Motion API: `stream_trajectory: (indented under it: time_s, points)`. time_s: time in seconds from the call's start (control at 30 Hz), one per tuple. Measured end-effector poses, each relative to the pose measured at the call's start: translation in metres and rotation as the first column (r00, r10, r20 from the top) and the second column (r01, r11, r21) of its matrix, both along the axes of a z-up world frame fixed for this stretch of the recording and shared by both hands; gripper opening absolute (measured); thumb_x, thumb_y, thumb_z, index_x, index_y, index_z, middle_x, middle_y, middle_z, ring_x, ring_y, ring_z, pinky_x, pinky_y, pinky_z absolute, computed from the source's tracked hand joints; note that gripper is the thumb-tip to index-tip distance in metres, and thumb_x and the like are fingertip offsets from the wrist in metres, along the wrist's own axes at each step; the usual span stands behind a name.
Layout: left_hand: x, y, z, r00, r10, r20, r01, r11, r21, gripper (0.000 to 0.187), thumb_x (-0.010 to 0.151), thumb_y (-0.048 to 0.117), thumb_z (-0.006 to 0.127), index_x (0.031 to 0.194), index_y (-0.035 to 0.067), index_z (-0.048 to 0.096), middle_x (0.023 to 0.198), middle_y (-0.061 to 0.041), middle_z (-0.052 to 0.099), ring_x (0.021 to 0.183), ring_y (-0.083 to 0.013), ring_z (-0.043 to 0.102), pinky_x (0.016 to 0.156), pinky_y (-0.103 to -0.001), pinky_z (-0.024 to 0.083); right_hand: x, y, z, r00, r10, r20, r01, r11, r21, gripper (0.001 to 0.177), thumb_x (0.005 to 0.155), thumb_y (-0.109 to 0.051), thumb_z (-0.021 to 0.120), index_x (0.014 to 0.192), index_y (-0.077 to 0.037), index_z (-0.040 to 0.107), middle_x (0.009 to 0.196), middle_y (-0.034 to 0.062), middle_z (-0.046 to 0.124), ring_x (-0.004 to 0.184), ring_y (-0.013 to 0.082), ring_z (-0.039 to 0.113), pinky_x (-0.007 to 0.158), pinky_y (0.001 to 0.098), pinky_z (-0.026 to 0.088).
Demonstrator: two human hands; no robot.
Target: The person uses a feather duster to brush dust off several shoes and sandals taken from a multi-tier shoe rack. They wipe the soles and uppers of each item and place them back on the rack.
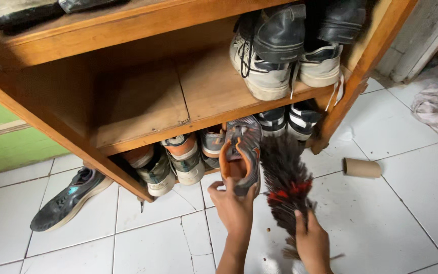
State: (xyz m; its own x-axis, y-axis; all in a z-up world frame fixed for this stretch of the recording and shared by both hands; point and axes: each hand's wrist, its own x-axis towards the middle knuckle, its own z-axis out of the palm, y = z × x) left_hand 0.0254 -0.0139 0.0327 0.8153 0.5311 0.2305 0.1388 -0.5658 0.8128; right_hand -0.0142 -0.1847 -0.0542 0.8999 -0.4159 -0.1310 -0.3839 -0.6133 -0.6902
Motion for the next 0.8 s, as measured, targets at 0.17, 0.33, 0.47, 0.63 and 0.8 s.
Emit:
stream_trajectory:
  time_s: [0.17, 0.33, 0.47, 0.63, 0.8]
  points:
    - [0.043, -0.011, -0.008, 0.979, -0.022, 0.200, 0.005, 0.997, 0.082, 0.050, 0.065, 0.018, 0.090, 0.106, 0.011, 0.062, 0.117, -0.029, 0.043, 0.104, -0.0469, 0.054, 0.084, -0.048, 0.049, 0.037, 0.021, 0.039, 0.945, 0.181, -0.271, -0.212, 0.973, -0.087, 0.035, 0.099, -0.041, 0.044, 0.121, -0.018, 0.059, 0.086, 0.0198, 0.074, 0.086, 0.0406, 0.071, 0.080, 0.0505, 0.053]
    - [0.098, -0.013, -0.008, 0.969, -0.077, 0.236, 0.058, 0.995, 0.083, 0.053, 0.065, 0.009, 0.086, 0.111, 0.012, 0.062, 0.115, -0.030, 0.042, 0.105, -0.0504, 0.052, 0.088, -0.049, 0.046, 0.070, 0.035, 0.054, 0.958, 0.272, -0.094, -0.286, 0.938, -0.195, 0.033, 0.095, -0.032, 0.047, 0.122, -0.016, 0.057, 0.088, 0.0212, 0.071, 0.086, 0.0423, 0.067, 0.079, 0.0542, 0.050]
    - [0.148, -0.017, -0.026, 0.940, -0.140, 0.311, 0.127, 0.990, 0.062, 0.048, 0.082, 0.000, 0.070, 0.128, 0.011, 0.057, 0.125, -0.033, 0.039, 0.112, -0.0505, 0.053, 0.093, -0.049, 0.047, 0.091, 0.047, 0.060, 0.960, 0.245, -0.139, -0.264, 0.954, -0.141, 0.035, 0.096, -0.034, 0.047, 0.125, -0.017, 0.055, 0.090, 0.0220, 0.070, 0.087, 0.0434, 0.066, 0.078, 0.0538, 0.051]
    - [0.187, -0.012, -0.038, 0.976, -0.195, 0.101, 0.186, 0.978, 0.089, 0.059, 0.084, 0.001, 0.064, 0.139, 0.008, 0.043, 0.144, -0.045, 0.018, 0.119, -0.0595, 0.041, 0.094, -0.050, 0.046, 0.069, 0.016, 0.034, 0.963, 0.221, -0.153, -0.217, 0.975, 0.041, 0.037, 0.098, -0.041, 0.047, 0.115, -0.011, 0.061, 0.081, 0.0185, 0.073, 0.075, 0.0357, 0.071, 0.071, 0.0464, 0.054]
    - [0.113, -0.039, -0.054, 0.839, -0.483, 0.250, 0.455, 0.875, 0.165, 0.059, 0.091, 0.003, 0.059, 0.146, 0.008, 0.039, 0.147, -0.038, 0.029, 0.129, -0.0508, 0.045, 0.105, -0.049, 0.042, -0.005, -0.041, 0.007, 0.983, 0.024, -0.182, 0.047, 0.925, 0.378, 0.044, 0.088, -0.045, 0.054, 0.117, -0.015, 0.067, 0.065, 0.0150, 0.069, 0.057, 0.0289, 0.066, 0.055, 0.0416, 0.050]
